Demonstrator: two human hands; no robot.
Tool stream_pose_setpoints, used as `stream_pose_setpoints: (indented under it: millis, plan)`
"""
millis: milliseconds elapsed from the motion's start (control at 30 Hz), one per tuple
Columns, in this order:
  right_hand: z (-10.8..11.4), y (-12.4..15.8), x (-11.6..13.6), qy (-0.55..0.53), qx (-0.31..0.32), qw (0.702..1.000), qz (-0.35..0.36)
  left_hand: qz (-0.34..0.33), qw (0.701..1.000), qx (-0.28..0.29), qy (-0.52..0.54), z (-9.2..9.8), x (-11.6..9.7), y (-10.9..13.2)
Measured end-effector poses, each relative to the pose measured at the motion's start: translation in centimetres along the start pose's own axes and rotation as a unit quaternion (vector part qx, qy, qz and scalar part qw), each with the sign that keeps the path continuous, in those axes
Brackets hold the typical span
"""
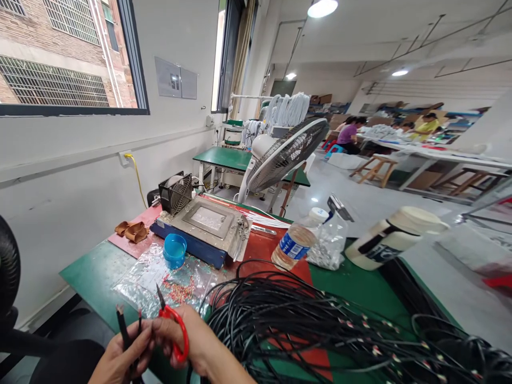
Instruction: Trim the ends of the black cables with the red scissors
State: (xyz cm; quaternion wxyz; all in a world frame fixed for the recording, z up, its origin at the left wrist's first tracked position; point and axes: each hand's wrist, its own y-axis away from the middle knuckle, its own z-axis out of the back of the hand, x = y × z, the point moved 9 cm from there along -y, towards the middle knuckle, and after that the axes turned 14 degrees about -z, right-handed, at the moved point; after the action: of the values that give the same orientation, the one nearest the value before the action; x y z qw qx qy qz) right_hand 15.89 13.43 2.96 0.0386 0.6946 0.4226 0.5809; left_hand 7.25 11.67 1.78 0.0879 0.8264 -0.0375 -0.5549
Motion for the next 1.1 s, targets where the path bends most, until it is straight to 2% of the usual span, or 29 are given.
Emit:
stream_pose_setpoints:
  millis: [133, 333, 500, 633, 867, 967, 1100]
  plan:
    - [-0.5, 0.2, -0.4, -0.039, 0.027, 0.997, -0.054, -0.002, 0.999, 0.052, -0.014, -1.0, -0.6, 0.2]
    - [-0.6, 0.3, -1.3, -0.068, 0.022, 0.989, -0.131, -0.001, 0.996, 0.089, 0.006, -1.0, 0.3, 0.2]
    - [-0.6, -0.1, -0.6, -0.043, 0.033, 0.997, -0.052, 0.004, 0.994, 0.11, 0.009, -1.3, 0.5, 0.0]
    - [-0.7, 0.0, 0.1, -0.03, 0.039, 0.999, -0.002, 0.006, 0.996, 0.085, 0.026, -1.0, 0.5, -0.2]
    - [0.4, -0.2, 0.8, 0.058, -0.036, 0.994, 0.082, 0.009, 0.998, 0.048, 0.042, -0.1, 1.0, -0.6]
    - [0.6, 0.0, 1.1, 0.093, -0.052, 0.989, 0.098, 0.009, 0.999, 0.027, 0.032, 0.2, 0.9, -0.6]
    - [0.8, 0.3, 1.5, 0.038, -0.052, 0.996, 0.069, 0.012, 0.999, 0.029, 0.021, 0.2, 0.8, -0.5]
